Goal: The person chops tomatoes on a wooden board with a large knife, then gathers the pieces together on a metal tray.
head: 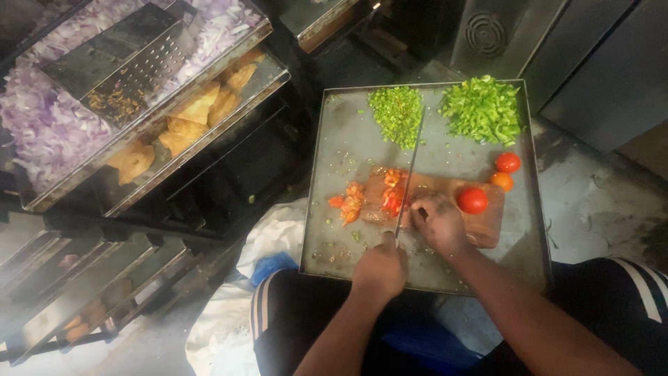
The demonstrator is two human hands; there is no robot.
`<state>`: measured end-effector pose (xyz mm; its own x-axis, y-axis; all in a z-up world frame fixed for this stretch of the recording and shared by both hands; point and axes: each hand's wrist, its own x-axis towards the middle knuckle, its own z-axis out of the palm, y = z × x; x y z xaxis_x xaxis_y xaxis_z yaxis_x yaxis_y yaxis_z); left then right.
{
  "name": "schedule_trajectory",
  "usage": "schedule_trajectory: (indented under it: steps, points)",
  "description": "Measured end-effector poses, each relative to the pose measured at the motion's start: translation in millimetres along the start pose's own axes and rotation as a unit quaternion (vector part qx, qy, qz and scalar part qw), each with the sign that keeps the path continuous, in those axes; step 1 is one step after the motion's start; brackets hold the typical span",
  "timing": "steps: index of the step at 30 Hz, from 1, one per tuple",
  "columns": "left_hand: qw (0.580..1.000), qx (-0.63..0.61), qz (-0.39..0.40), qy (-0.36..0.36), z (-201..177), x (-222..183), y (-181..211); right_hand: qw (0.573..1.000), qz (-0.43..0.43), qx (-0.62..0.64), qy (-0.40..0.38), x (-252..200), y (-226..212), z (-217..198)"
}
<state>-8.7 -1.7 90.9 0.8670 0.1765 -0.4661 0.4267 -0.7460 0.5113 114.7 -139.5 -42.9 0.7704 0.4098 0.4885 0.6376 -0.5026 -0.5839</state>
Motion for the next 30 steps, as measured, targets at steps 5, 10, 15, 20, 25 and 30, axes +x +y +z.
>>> schedule_trajectory:
  steps: [5,10,15,20,25,30]
  points:
    - [0.999,0.022,0.04,0.011,8,-10,-14,1.0,0.007,0.0,-0.008,0,-3,-4]
    - [0.999,0.04,0.029,-0.011,12,-17,-19,1.0,0.003,-0.002,-0.013,1,-2,-4]
    - [0.995,0.081,0.054,-0.037,48,28,-41,0.999,-0.043,0.018,0.007,0,1,-4]
    - [0.996,0.063,0.065,0.024,54,64,-32,0.999,-0.035,0.034,-0.005,4,-10,-12]
    - [0.997,0.011,0.041,0.059,31,20,-16,0.99,0.015,0.138,0.017,11,-17,-33]
    - [0.997,-0.021,0.057,0.049,40,9,-1,0.987,-0.047,-0.146,0.052,28,-21,-80]
